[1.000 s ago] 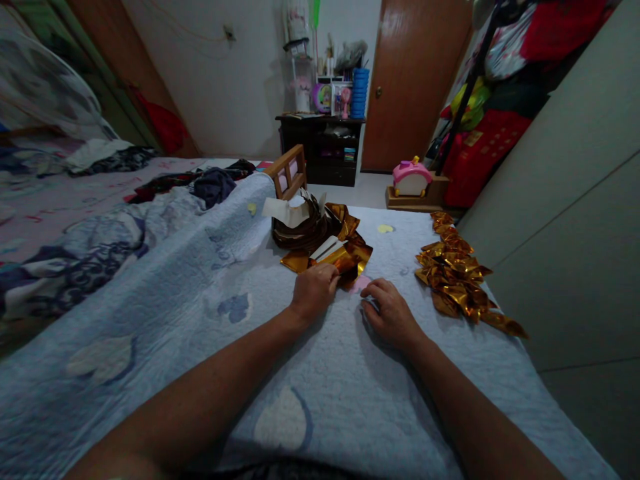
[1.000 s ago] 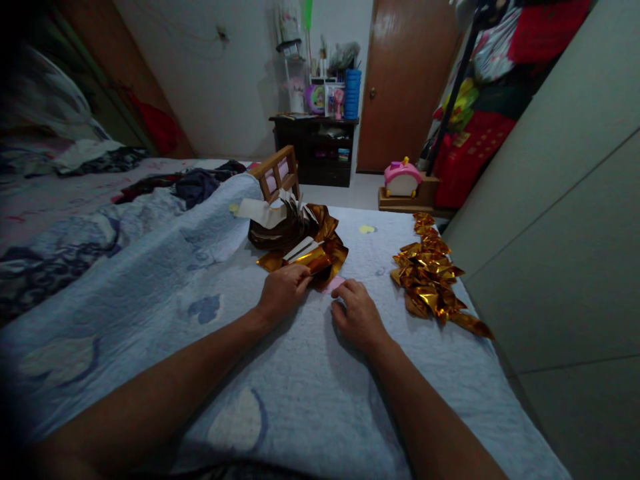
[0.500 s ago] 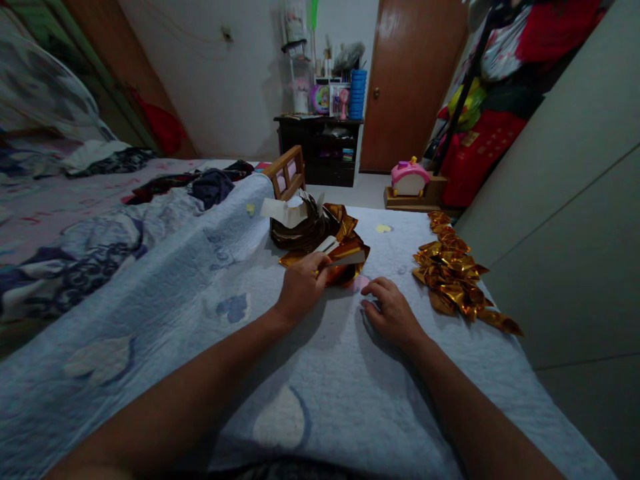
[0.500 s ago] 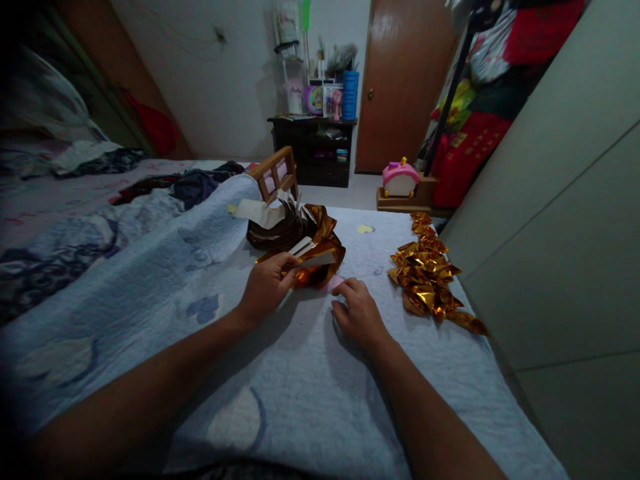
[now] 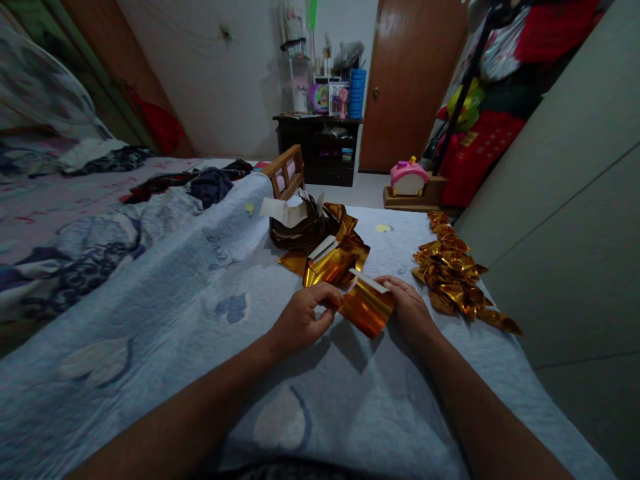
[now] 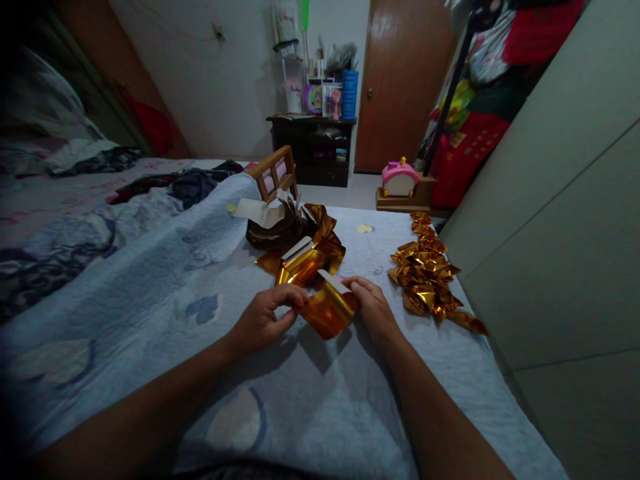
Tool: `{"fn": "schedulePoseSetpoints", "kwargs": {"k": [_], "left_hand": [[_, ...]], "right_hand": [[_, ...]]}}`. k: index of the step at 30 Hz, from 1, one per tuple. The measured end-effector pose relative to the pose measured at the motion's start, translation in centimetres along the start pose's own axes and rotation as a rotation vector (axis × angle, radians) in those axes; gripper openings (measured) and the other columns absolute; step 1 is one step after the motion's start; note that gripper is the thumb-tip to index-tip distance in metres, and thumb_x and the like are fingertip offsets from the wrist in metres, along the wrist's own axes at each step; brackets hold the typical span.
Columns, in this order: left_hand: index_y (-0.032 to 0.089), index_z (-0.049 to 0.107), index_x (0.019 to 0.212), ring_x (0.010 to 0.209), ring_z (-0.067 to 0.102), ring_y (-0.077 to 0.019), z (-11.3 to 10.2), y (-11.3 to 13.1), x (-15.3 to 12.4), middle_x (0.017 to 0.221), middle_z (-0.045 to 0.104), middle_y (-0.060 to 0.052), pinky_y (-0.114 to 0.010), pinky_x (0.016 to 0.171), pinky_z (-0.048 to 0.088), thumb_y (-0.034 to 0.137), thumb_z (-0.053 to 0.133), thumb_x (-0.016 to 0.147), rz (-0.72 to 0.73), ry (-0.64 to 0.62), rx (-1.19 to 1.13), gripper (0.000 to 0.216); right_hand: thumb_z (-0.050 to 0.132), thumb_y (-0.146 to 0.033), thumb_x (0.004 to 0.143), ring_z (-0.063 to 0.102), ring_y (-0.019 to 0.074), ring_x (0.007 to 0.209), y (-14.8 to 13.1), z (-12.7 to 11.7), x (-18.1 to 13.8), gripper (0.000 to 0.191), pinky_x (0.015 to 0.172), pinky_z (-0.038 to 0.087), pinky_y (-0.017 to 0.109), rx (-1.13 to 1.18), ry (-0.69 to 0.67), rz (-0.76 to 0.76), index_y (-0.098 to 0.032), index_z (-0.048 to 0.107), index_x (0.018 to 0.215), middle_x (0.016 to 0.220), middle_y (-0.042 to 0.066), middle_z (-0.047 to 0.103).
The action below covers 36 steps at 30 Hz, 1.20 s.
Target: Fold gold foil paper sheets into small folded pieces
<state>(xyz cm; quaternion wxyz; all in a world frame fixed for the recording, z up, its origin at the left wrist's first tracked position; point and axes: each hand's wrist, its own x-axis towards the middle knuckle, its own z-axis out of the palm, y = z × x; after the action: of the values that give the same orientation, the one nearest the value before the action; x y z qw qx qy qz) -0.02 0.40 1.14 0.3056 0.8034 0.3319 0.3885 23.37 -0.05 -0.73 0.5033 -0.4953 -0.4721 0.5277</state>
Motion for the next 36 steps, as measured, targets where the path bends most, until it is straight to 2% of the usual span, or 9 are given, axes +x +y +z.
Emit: {"fn": "schedulePoseSetpoints", "kwargs": {"k": [6, 16, 20, 24, 27, 29, 31, 33, 36], "left_hand": [[0.019, 0.059, 0.082, 0.085, 0.061, -0.0188, 0.7, -0.9, -0.7, 0.088, 0.065, -0.005, -0.031, 0.08, 0.05, 0.006, 0.049, 0.07, 0.032, -0.142, 0.057, 0.021], [0.019, 0.054, 0.068, 0.079, 0.057, -0.0174, 0.0, -1.9, -0.1, 0.079, 0.058, -0.003, -0.029, 0.074, 0.047, 0.005, 0.046, 0.068, -0.015, -0.196, 0.03, 0.016], [0.018, 0.058, 0.07, 0.08, 0.058, -0.0176, -0.4, -1.9, 0.0, 0.079, 0.06, -0.003, -0.03, 0.076, 0.047, 0.008, 0.048, 0.07, -0.027, -0.226, -0.032, 0.015], [0.017, 0.064, 0.076, 0.084, 0.061, -0.0181, -0.8, -1.7, 0.0, 0.086, 0.065, -0.004, -0.031, 0.08, 0.048, 0.019, 0.054, 0.086, -0.025, -0.285, -0.086, 0.014], [0.017, 0.065, 0.075, 0.084, 0.062, -0.0178, -0.5, -1.8, -0.2, 0.086, 0.065, -0.004, -0.031, 0.082, 0.049, 0.026, 0.06, 0.09, -0.064, -0.264, -0.061, 0.018], [0.018, 0.067, 0.083, 0.091, 0.062, -0.0188, 0.0, -2.0, -0.3, 0.095, 0.065, -0.005, -0.032, 0.085, 0.05, 0.021, 0.065, 0.085, -0.082, -0.198, -0.045, 0.004], [0.02, 0.065, 0.115, 0.097, 0.061, -0.0189, 0.5, -2.3, -0.5, 0.115, 0.063, -0.008, -0.032, 0.086, 0.051, 0.014, 0.068, 0.078, -0.129, -0.125, -0.049, 0.037], [0.022, 0.053, 0.137, 0.082, 0.061, -0.0139, 0.7, -2.5, -0.6, 0.122, 0.062, -0.008, -0.028, 0.074, 0.051, 0.011, 0.068, 0.075, -0.209, -0.117, -0.075, 0.064], [0.018, 0.067, 0.116, 0.07, 0.057, -0.0116, 0.7, -2.5, -0.5, 0.101, 0.067, -0.003, -0.025, 0.067, 0.047, 0.014, 0.069, 0.076, -0.248, -0.161, -0.024, 0.04]], "right_hand": [[0.062, -0.052, 0.084, 0.058, 0.0157, 0.065, -0.4, -0.8, -0.3, 0.036, 0.051, 0.043, 0.025, -0.099, -0.117, 0.023, -0.02, 0.067, 0.101, 0.088, 0.005, 0.067], [0.069, -0.025, 0.076, 0.06, 0.0245, 0.103, 0.4, -0.6, -0.7, 0.066, 0.074, 0.054, 0.034, -0.629, -0.194, -0.384, -0.027, 0.052, 0.139, 0.133, 0.012, 0.055], [0.06, -0.022, 0.082, 0.059, 0.0162, 0.07, 0.7, -0.2, -0.6, 0.056, 0.06, 0.048, 0.029, -0.641, -0.14, -0.285, -0.022, 0.052, 0.137, 0.102, 0.007, 0.068], [0.058, -0.022, 0.081, 0.057, 0.0164, 0.064, 0.7, -0.5, -0.2, 0.017, 0.061, 0.043, 0.029, -0.706, -0.125, -0.218, -0.02, 0.069, 0.095, 0.074, 0.001, 0.066], [0.059, -0.024, 0.08, 0.058, 0.017, 0.068, 0.6, -0.5, -0.2, 0.008, 0.062, 0.043, 0.029, -0.575, -0.095, -0.176, -0.02, 0.066, 0.079, 0.072, 0.001, 0.065], [0.063, -0.031, 0.081, 0.056, 0.016, 0.065, 0.4, -0.4, -0.3, 0.011, 0.059, 0.043, 0.028, -0.418, -0.076, -0.127, -0.02, 0.065, 0.079, 0.071, 0.0, 0.064], [0.067, -0.035, 0.081, 0.055, 0.0154, 0.063, 0.2, -0.3, -0.4, 0.015, 0.059, 0.044, 0.028, -0.265, -0.063, -0.09, -0.021, 0.066, 0.08, 0.071, 0.0, 0.064], [0.071, -0.036, 0.081, 0.059, 0.0164, 0.068, 0.0, -0.2, -0.4, 0.015, 0.065, 0.048, 0.03, -0.141, -0.058, -0.085, -0.022, 0.068, 0.083, 0.076, 0.001, 0.067], [0.077, -0.035, 0.079, 0.066, 0.0208, 0.095, -0.2, -0.4, -0.4, 0.014, 0.087, 0.051, 0.035, -0.004, -0.078, -0.134, -0.023, 0.074, 0.084, 0.099, 0.004, 0.074]]}}
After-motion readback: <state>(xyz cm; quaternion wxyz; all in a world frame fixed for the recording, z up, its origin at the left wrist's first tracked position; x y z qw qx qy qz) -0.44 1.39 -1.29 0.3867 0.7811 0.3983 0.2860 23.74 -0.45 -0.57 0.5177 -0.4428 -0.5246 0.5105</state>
